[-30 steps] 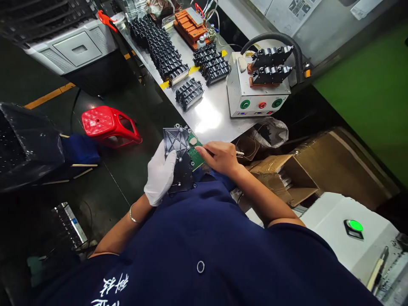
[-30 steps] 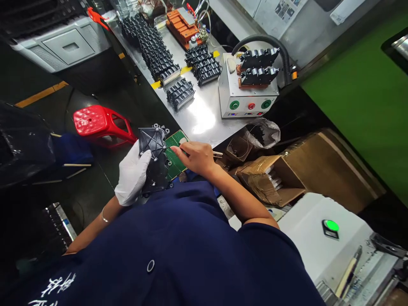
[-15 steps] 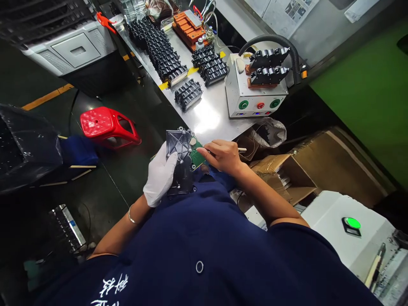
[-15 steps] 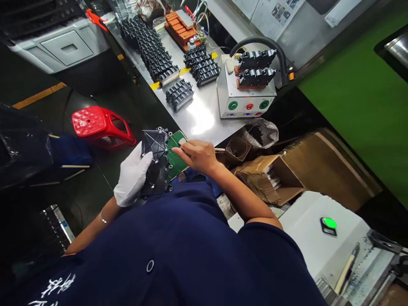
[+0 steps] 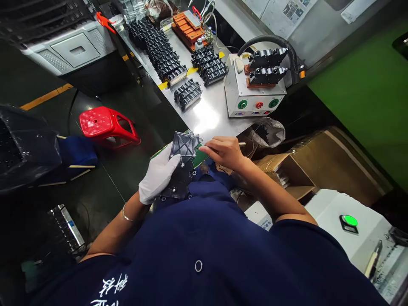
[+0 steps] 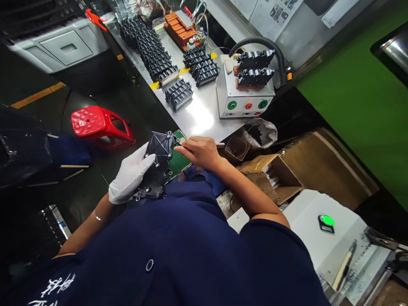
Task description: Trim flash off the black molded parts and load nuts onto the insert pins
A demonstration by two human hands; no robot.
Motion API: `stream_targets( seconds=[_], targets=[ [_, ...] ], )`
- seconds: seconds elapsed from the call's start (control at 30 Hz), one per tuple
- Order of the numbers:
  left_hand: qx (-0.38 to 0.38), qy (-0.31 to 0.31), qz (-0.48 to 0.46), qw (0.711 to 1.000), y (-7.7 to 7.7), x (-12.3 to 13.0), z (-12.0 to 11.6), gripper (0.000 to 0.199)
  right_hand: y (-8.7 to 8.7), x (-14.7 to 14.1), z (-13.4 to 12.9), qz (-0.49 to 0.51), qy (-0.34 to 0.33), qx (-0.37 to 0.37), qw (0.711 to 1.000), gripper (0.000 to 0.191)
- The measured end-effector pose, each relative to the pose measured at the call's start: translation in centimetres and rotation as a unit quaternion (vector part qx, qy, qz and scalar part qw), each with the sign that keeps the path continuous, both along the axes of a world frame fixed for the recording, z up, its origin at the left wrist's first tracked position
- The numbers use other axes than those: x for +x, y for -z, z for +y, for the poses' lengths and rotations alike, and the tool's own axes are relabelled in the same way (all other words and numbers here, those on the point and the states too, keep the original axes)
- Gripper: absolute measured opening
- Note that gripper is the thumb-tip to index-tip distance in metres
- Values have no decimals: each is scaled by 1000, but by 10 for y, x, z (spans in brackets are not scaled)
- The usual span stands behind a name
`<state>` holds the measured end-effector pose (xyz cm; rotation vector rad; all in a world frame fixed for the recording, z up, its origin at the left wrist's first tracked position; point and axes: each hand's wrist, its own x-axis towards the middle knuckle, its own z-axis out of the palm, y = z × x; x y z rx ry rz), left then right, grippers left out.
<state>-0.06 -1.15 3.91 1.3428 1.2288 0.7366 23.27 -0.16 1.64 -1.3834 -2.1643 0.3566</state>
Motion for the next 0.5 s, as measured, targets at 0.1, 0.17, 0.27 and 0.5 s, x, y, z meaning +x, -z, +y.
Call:
stream_targets(
  seconds=[0.1, 0.17, 0.27, 0.5],
  targets=[
    [-5, 26, -21, 999, -3, 2, 1, 57, -2, 3, 6, 128, 67, -30, 989, 44],
    [-18, 70, -30, 997, -7, 4, 3, 54, -4, 5, 13, 215, 94, -82, 969, 40],
    [-69, 152, -42, 985, -13, 2, 13, 50, -3, 6, 23, 294, 17, -281, 913, 44],
    [-166, -177, -282, 928, 12, -29, 43, 24, 9, 6, 8, 479, 104, -383, 783, 48]
  ],
)
